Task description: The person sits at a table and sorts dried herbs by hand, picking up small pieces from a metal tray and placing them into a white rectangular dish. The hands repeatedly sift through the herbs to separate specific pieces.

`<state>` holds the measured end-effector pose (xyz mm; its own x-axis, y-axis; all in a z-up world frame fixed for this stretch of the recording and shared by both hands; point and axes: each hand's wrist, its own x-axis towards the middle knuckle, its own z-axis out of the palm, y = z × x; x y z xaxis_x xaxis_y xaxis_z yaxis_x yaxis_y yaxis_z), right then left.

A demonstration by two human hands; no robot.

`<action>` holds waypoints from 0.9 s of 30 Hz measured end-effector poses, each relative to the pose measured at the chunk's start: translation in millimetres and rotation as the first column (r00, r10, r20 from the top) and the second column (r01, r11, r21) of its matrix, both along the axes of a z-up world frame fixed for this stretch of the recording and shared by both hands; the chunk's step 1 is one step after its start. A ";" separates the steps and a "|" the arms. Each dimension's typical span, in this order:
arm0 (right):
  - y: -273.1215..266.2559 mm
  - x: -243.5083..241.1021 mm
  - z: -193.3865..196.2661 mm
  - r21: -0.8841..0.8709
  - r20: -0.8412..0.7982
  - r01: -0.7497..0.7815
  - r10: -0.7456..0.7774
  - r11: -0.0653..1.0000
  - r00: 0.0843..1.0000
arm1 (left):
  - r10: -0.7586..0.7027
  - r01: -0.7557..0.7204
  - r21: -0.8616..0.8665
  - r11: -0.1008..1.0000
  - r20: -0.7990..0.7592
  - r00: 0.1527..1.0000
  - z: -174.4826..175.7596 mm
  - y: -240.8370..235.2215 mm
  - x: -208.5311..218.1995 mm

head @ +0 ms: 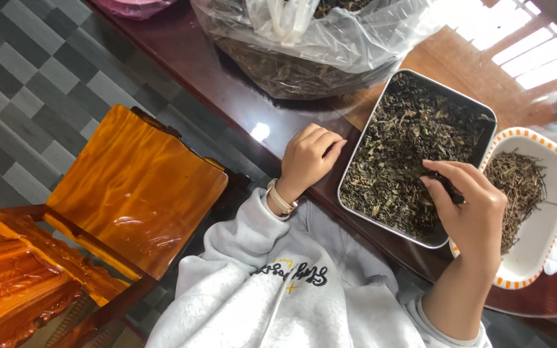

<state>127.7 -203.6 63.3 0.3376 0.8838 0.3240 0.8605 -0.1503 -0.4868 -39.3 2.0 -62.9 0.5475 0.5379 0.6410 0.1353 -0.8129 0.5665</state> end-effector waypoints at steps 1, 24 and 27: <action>0.6 1.8 -2.2 -0.004 -0.003 0.009 -0.009 1.000 1.000 | -0.009 0.009 -0.004 1.000 -0.003 1.000 2.3 1.0 -1.2; -13.8 10.9 -32.2 0.064 0.006 0.028 -0.028 0.998 1.000 | -0.074 0.079 0.047 0.996 -0.109 0.991 16.1 0.3 1.4; 2.5 -1.1 -44.4 -0.073 0.158 0.044 -0.032 0.996 0.987 | -0.010 0.011 0.023 1.000 -0.077 0.997 3.3 2.0 1.5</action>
